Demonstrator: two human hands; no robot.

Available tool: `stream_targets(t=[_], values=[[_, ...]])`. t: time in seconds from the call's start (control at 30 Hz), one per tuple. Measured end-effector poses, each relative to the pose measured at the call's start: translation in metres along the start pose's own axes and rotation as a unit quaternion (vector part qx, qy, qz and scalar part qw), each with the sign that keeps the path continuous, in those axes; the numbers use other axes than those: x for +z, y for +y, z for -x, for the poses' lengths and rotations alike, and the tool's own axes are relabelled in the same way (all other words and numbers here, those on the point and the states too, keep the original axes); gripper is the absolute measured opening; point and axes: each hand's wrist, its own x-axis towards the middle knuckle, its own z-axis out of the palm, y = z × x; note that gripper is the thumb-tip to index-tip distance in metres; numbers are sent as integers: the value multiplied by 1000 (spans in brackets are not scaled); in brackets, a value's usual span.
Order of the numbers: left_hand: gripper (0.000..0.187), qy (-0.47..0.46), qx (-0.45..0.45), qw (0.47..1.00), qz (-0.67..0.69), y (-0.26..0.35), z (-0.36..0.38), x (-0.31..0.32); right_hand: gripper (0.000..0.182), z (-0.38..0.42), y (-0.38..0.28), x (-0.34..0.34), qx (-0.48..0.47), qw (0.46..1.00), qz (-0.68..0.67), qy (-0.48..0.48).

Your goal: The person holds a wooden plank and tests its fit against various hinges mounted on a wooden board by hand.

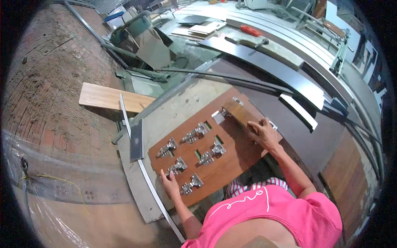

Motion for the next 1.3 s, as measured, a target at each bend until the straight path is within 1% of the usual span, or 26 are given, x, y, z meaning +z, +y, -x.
stream_targets(t=[0.07,0.1,0.17,0.2,0.33,0.43,0.53,0.6,0.63,0.67,0.7,0.73,0.77,0.8,0.87,0.9,0.93,0.97,1.03,1.07,1.1,1.17,1.23,1.27,1.3], values=[[56,23,12,1000,-13,-3,0,5,42,-5,3,-2,-4,1000,9,-12],[55,17,3,999,-27,1,1,5,42,-6,2,-4,-7,1000,5,-7],[54,11,-7,999,-42,6,1,7,44,-5,1,-9,27,999,-20,-13],[54,4,-7,999,-46,7,1,6,46,-5,7,-8,18,999,-25,-23],[53,1,7,996,-88,3,1,7,45,-5,10,-2,13,1000,-16,-19],[53,18,22,995,-93,3,1,10,44,-5,5,-9,34,998,-26,-36],[53,10,0,995,-103,9,3,9,44,-4,7,-8,17,999,-39,-31],[53,16,8,993,-114,6,0,10,43,-8,7,-11,36,996,-45,-62],[53,16,10,992,-127,6,0,11,43,-12,9,-15,35,997,-44,-59],[53,10,7,992,-129,3,0,13,43,-12,12,-18,56,995,-51,-63],[54,7,3,993,-121,-1,0,14,43,-5,18,-19,85,992,-60,-74],[54,-2,0,993,-119,2,0,11,42,-2,30,-16,40,998,-36,-17],[54,-9,-2,992,-123,3,0,9,40,1,33,-24,53,998,-31,-18],[54,-20,-4,991,-129,5,-1,9,39,7,37,-34,79,995,-55,-29],[54,-8,51,990,-131,6,-1,10,38,21,44,-50,92,995,-42,-2],[54,-18,48,988,-143,5,2,8,39,33,58,-53,81,996,-35,12],[54,-22,48,987,-150,6,1,9,42,41,46,-71,116,993,-36,-1],[54,-28,55,986,-153,9,0,8,43,54,51,-75,92,995,4,25],[54,-39,28,987,-157,10,0,13,45,78,49,-87,145,989,1,-6],[53,-27,41,986,-158,5,-1,13,45,90,49,-88,146,989,3,-12],[52,-13,56,986,-159,2,0,13,46,104,51,-88,142,990,4,-10],[51,-11,45,988,-148,8,-1,14,48,125,49,-84,134,991,5,-14],[50,-7,61,982,-176,8,0,13,51,141,46,-78,98,994,29,-31],[50,-1,58,982,-178,8,0,14,52,145,43,-72,101,994,27,-37],[49,-7,52,987,-152,8,-1,15,52,147,42,-69,87,995,20,-47]])
